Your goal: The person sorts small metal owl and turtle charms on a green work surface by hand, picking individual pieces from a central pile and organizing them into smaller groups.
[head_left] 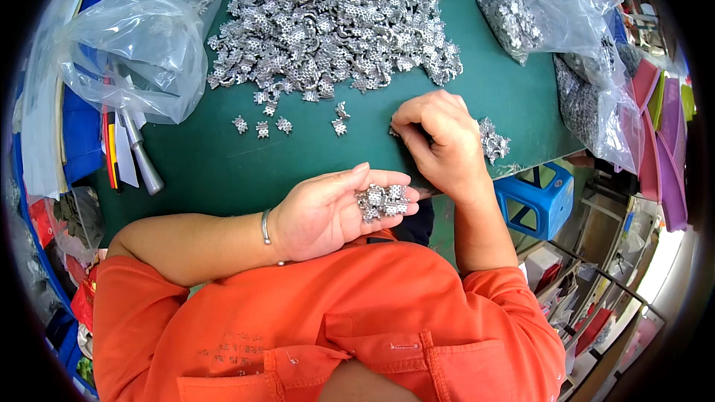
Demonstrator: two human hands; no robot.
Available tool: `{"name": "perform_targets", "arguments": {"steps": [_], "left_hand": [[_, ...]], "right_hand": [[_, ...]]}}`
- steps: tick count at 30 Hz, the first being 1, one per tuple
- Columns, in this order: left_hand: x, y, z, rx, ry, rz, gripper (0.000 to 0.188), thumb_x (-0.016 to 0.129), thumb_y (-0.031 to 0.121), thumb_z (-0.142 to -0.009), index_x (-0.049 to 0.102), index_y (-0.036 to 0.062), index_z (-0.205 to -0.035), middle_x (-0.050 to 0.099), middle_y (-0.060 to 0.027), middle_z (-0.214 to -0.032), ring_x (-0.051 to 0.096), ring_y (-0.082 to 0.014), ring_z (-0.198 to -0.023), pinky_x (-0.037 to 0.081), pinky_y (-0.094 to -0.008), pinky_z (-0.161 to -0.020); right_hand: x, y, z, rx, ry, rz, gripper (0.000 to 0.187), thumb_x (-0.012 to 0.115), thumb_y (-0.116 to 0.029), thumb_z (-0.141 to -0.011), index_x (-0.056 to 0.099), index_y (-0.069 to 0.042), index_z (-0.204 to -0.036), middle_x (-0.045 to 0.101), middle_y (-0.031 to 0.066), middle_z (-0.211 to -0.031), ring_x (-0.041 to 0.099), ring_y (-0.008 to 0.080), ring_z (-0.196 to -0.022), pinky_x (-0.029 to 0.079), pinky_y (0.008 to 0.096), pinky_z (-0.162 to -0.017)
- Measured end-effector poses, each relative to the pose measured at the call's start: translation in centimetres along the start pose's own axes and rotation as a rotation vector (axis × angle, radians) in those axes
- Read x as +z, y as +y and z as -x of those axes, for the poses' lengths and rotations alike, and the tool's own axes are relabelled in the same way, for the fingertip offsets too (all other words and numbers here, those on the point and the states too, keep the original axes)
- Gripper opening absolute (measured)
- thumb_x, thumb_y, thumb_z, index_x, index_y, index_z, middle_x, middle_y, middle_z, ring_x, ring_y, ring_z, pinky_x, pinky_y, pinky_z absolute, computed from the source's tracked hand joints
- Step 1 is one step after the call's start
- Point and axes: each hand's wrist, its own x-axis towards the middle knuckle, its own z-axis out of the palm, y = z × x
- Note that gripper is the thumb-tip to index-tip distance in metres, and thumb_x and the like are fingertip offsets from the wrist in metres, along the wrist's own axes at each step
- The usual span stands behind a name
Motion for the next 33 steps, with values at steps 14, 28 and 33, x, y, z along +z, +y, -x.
{"name": "perform_targets", "arguments": {"steps": [14, 28, 33], "left_hand": [[-1.2, -0.4, -0.2, 0.033, -0.103, 0.087, 0.048, 0.032, 0.029, -0.11, 0.045, -0.0046, -0.141, 0.055, -0.0171, -0.137, 0.055, -0.0274, -0.127, 0.045, -0.0387, -0.108], [-0.2, -0.2, -0.1, -0.005, 0.006, -0.004, 0.057, 0.029, 0.036, -0.109, 0.038, -0.007, -0.145, 0.046, -0.0236, -0.145, 0.046, -0.0343, -0.136, 0.04, -0.0422, -0.113], [-0.2, 0.0, -0.1, -0.01, 0.017, -0.008, 0.058, 0.029, 0.037, -0.109, 0.038, -0.0069, -0.145, 0.047, -0.0231, -0.144, 0.047, -0.0341, -0.136, 0.041, -0.0421, -0.113]], "right_hand": [[2.7, -2.2, -3.7, -0.099, -0.018, -0.145, 0.019, 0.074, 0.006, -0.075, 0.066, -0.004, -0.09, 0.067, 0.0098, -0.084, 0.064, 0.0288, -0.077, 0.052, 0.0375, -0.069], [1.3, -1.2, -2.1, -0.049, -0.038, -0.077, 0.018, 0.071, 0.005, -0.073, 0.064, -0.003, -0.088, 0.065, 0.0102, -0.091, 0.062, 0.0313, -0.087, 0.051, 0.0401, -0.077], [1.0, -0.5, -2.1, -0.081, -0.103, -0.171, 0.018, 0.07, 0.007, -0.074, 0.065, -0.003, -0.088, 0.067, 0.0095, -0.094, 0.063, 0.0311, -0.088, 0.052, 0.0395, -0.077]]}}
